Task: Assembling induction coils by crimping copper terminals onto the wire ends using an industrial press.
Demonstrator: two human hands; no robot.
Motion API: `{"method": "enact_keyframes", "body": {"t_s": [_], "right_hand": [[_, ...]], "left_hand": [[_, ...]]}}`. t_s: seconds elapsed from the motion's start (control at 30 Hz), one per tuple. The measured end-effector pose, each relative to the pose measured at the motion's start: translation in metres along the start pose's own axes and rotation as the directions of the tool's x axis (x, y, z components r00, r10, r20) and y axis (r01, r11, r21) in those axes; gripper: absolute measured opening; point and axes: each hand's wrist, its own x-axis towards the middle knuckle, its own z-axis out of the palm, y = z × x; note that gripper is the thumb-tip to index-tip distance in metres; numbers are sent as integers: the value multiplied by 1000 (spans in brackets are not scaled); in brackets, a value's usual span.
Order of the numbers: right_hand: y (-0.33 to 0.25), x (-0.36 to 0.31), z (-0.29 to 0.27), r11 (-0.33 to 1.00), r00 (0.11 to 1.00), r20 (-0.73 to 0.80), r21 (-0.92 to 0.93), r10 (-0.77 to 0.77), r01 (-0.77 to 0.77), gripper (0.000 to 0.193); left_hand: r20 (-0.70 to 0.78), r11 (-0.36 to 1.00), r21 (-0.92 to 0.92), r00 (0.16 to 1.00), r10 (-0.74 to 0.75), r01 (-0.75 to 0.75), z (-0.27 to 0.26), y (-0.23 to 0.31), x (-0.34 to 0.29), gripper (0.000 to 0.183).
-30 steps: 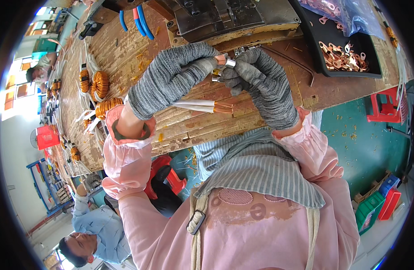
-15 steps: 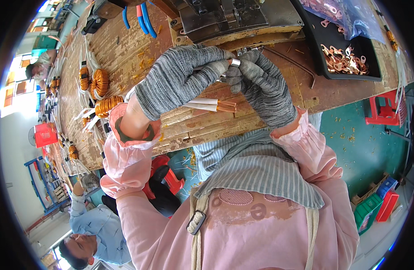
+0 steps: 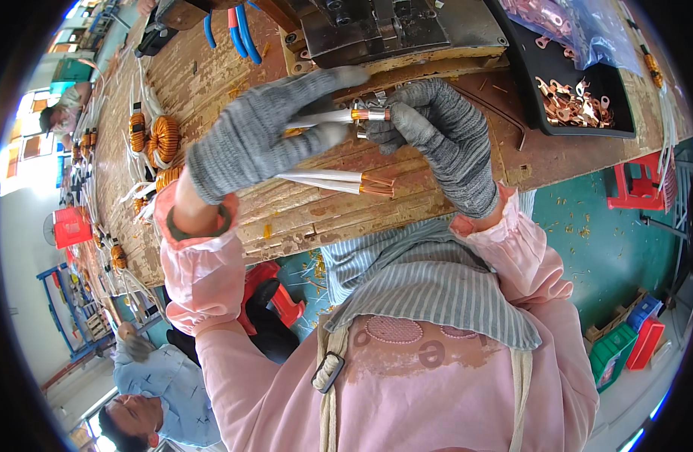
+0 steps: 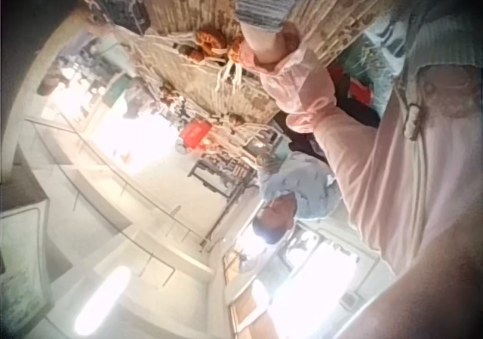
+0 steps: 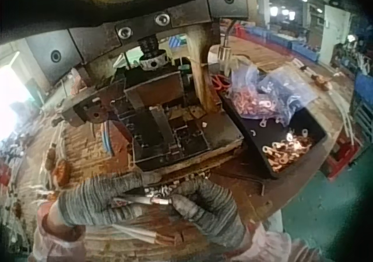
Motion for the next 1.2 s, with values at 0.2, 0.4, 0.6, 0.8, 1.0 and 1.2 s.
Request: {"method": "enact_keyframes", "body": {"t_s": [0.2, 0.4, 0.6, 0.8, 1.0, 1.2], "right_hand": [[-3, 6, 2, 994, 995, -21, 50, 101, -100, 14], [-15, 22, -7, 989, 991, -5, -62, 133, -133, 15], [-41, 48, -30, 942, 990, 95, -329, 101, -65, 26], [-51, 67, -46, 947, 960, 231, -310, 159, -82, 27], [-56, 84, -55, 919, 927, 282, -371, 248, -132, 27], [-56, 93, -52, 893, 925, 241, -415, 294, -175, 30]], "left_hand": [[60, 979, -37, 979, -196, 198, -17, -44, -46, 44], [-209, 943, -296, 953, -218, 151, -3, -48, -48, 30], [-331, 995, -87, 941, -73, 46, 3, -45, -22, 24], [-368, 982, -148, 916, -163, 115, 6, -45, -16, 27], [-399, 996, -4, 913, -81, 86, 9, -53, -12, 32], [-462, 973, 96, 875, -144, 211, 9, -46, -14, 28]]}}
